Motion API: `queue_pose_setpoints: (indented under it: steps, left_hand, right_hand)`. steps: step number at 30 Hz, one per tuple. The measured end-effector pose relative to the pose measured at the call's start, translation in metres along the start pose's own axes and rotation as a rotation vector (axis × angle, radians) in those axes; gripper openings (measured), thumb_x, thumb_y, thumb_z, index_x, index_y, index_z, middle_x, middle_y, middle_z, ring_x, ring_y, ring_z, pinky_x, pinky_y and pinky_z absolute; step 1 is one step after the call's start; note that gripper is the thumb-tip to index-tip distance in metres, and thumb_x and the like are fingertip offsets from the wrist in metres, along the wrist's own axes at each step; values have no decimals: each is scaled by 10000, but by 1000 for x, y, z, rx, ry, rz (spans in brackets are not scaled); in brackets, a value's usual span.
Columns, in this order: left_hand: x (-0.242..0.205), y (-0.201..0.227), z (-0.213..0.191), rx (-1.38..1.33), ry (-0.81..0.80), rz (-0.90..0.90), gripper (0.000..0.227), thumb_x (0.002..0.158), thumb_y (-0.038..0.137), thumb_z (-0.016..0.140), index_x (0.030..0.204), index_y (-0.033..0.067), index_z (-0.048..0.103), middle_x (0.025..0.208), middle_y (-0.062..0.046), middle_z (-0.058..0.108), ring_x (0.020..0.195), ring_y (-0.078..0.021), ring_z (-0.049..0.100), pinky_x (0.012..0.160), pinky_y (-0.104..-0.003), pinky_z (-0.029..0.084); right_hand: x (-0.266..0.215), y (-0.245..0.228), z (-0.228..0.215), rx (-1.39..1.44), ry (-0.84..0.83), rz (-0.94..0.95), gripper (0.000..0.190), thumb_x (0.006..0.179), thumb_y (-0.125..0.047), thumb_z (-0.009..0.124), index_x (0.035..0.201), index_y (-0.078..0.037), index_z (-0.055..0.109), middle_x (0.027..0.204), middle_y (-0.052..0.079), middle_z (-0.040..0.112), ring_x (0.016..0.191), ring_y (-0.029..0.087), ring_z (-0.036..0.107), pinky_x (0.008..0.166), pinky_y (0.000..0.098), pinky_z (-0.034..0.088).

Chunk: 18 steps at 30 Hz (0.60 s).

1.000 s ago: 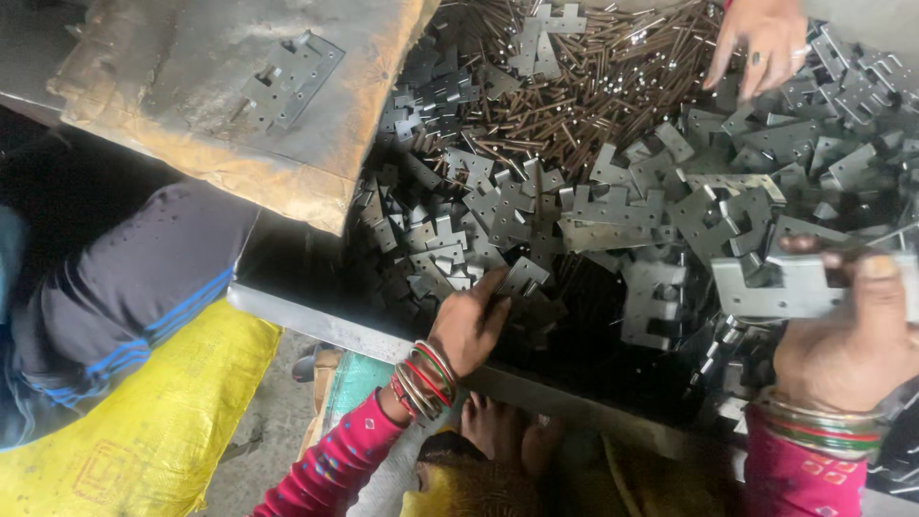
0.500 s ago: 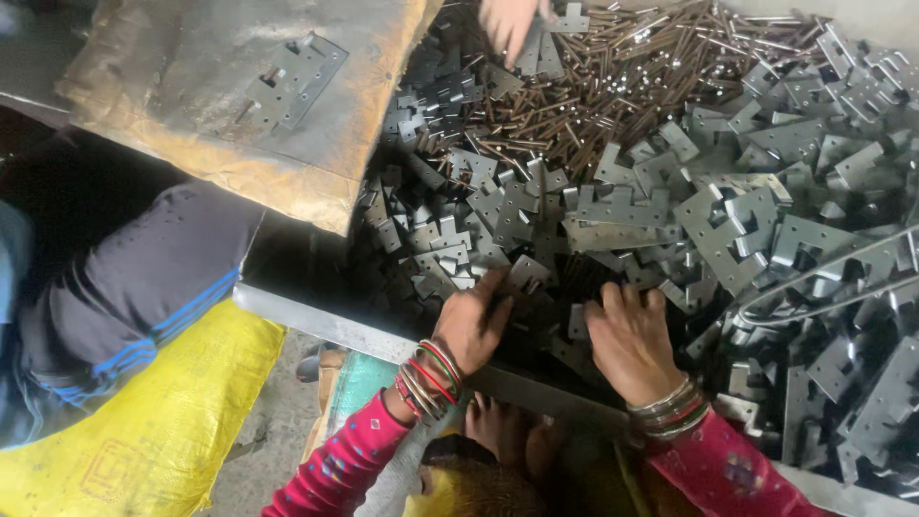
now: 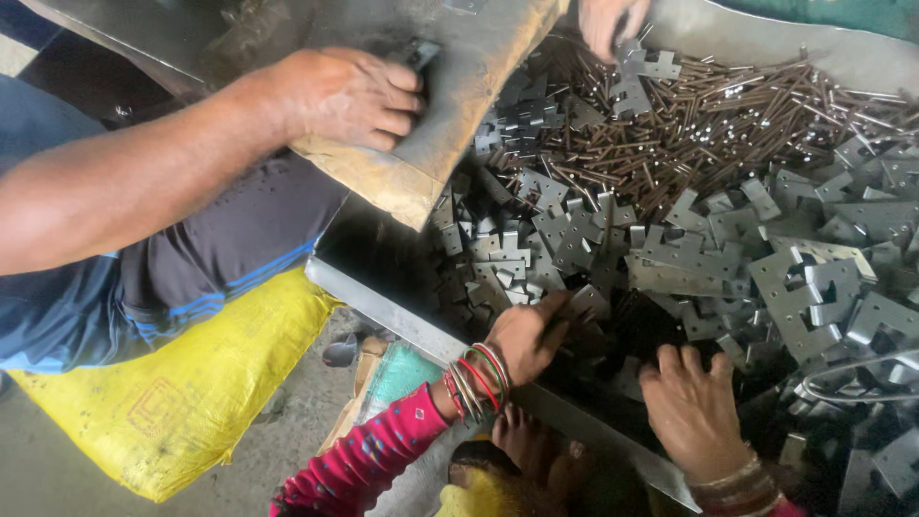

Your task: The person picks up metal brackets and rods from a large bin and assembles them by hand. The assembled units are placed into a pile on the table. The person works continuously, handling parts one at a time.

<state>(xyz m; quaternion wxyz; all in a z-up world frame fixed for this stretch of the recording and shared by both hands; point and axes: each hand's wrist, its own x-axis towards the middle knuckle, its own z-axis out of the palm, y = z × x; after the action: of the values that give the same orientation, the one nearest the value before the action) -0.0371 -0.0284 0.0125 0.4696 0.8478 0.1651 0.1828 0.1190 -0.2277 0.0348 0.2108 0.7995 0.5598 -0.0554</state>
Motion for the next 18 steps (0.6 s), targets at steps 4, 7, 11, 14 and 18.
queue_pose_setpoints:
  steps: [4, 7, 11, 14, 18]
  left_hand:
    - [1, 3, 0, 11, -30, -65, 430, 944, 151, 613, 1352, 22, 574, 883, -271, 699, 864, -444, 687, 764, -490, 548]
    - [1, 6, -4, -10, -26, -51, 420, 944, 143, 617, 1344, 20, 582, 871, -269, 691, 853, -444, 689, 753, -484, 550]
    - [3, 14, -11, -104, 66, 113, 387, 956, 86, 623, 1333, 5, 593, 978, -261, 699, 913, -446, 691, 774, -466, 566]
    - [8, 20, -23, -51, 73, 50, 358, 934, 56, 640, 1290, 27, 622, 904, -241, 696, 841, -422, 703, 722, -455, 564]
    - [16, 27, -49, 106, 186, 152, 361, 926, 37, 661, 1285, 41, 620, 945, -222, 707, 807, -403, 696, 708, -457, 550]
  right_hand:
    - [-6, 29, 17, 424, 138, 85, 352, 724, -299, 808, 1017, -111, 754, 981, 25, 636, 864, 198, 650, 859, 448, 486]
    - [-11, 49, 31, 781, 168, 217, 325, 765, -262, 836, 1021, -74, 765, 963, 22, 684, 751, 173, 637, 669, 338, 557]
    - [-29, 54, 49, 1677, 484, 181, 330, 795, -69, 752, 1117, -20, 706, 956, 89, 762, 847, 166, 733, 704, 285, 610]
    - [-34, 47, 62, 1831, 624, 345, 229, 951, -40, 721, 1171, 24, 720, 1100, 129, 738, 972, 176, 695, 841, 267, 561]
    - [-28, 44, 74, 1108, 725, 79, 237, 959, -84, 639, 1171, -30, 731, 1124, 121, 753, 994, 187, 740, 790, 284, 588]
